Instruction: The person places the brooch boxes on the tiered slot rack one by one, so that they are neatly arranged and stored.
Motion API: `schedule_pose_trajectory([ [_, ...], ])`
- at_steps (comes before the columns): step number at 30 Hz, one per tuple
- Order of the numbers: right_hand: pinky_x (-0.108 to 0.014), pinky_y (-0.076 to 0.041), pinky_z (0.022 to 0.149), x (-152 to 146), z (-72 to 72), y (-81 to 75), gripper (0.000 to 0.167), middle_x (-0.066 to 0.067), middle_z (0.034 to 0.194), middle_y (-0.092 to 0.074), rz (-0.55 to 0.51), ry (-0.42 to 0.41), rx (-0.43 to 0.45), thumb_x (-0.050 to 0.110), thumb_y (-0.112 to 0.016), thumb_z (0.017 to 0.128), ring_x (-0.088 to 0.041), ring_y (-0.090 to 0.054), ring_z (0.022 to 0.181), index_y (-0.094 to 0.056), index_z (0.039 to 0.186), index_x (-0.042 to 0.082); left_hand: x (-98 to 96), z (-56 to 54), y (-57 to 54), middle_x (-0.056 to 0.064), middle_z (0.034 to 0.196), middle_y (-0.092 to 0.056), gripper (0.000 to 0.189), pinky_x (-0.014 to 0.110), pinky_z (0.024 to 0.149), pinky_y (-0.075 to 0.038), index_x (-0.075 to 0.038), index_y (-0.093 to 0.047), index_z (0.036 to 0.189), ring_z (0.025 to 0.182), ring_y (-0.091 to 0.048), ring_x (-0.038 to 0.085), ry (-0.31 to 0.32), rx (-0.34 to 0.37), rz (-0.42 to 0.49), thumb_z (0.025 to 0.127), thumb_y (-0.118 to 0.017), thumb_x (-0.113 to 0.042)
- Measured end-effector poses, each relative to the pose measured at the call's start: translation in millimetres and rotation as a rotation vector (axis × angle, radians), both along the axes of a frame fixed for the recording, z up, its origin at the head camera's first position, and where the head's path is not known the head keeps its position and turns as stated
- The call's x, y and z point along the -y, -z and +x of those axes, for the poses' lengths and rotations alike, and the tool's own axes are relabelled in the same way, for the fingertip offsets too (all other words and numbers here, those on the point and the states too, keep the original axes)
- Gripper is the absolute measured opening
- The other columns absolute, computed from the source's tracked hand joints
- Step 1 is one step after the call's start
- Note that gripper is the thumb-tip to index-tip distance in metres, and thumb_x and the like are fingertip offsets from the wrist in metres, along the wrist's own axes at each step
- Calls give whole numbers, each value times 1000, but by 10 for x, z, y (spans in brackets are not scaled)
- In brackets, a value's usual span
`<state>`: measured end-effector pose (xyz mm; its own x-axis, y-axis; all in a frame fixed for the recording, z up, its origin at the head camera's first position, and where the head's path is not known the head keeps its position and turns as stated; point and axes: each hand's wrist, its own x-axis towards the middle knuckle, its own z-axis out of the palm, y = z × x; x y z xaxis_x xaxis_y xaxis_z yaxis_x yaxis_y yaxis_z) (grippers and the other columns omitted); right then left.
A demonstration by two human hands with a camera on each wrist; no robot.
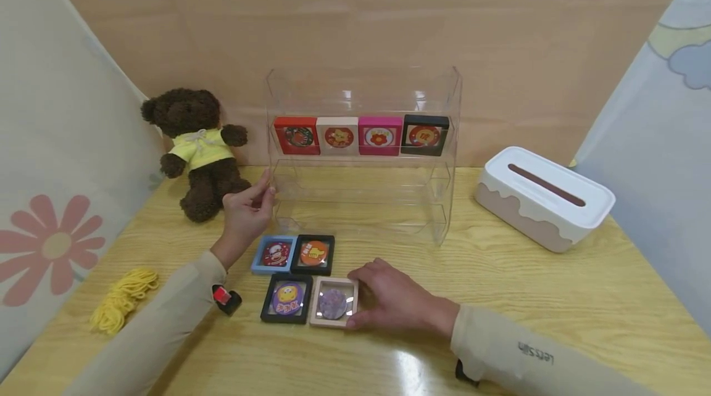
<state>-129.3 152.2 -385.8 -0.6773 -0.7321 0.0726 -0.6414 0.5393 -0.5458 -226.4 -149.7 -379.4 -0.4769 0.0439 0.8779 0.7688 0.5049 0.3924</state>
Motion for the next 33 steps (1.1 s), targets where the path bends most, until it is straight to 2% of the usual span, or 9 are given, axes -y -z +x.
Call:
schedule_pose_trajectory([
  [5, -37, -47, 87, -25, 8, 14, 70, 0, 110, -60, -99, -11, 14, 45, -80, 71, -16, -56, 99, -58, 122, 2, 0, -7, 7, 19, 93, -68, 37, 23, 41, -47, 7, -62, 117, 48, -64, 17, -4, 1, 2, 80, -65, 12],
  [11, -31, -51, 78, -59, 0, 26, 53, 7, 103, -59, -271, -41, -5, 29, -84, 69, -10, -58, 89, -61, 112, 10, -6, 7, -6, 18, 93, -68, 36, 21, 39, -42, 6, -62, 117, 45, -61, 15, -4, 13, 5, 81, -64, 10],
  [16, -30, -54, 73, -71, -27, 42, 38, 2, 100, -62, -415, -90, -42, 19, -81, 73, -11, -62, 84, -64, 105, 9, -6, 15, -11, 18, 93, -68, 36, 21, 39, -41, 5, -63, 117, 45, -61, 15, -5, 12, 1, 82, -64, 10],
  [22, -29, -55, 64, -66, -62, 50, 32, -6, 95, -64, -548, -144, -111, 2, -80, 71, -16, -65, 78, -67, 99, 4, 0, -1, -15, 19, 90, -68, 37, 22, 38, -43, 7, -62, 116, 45, -61, 16, -10, -9, -10, 80, -65, 11],
  [28, -31, -55, 59, -112, -97, 33, 27, -8, 93, -64, -605, -141, -37, -8, -76, 73, -18, -64, 79, -69, 96, 4, -2, -8, -8, 19, 91, -68, 37, 23, 38, -43, 6, -62, 117, 44, -61, 15, -14, -1, -4, 80, -65, 10],
  [33, -33, -56, 58, -168, -131, -10, 24, -8, 93, -65, -625, -123, 11, -11, -72, 76, -19, -64, 82, -71, 94, 5, -1, 2, -1, 18, 89, -69, 37, 23, 37, -42, 5, -62, 117, 43, -59, 14, -14, 0, -11, 81, -64, 10],
])
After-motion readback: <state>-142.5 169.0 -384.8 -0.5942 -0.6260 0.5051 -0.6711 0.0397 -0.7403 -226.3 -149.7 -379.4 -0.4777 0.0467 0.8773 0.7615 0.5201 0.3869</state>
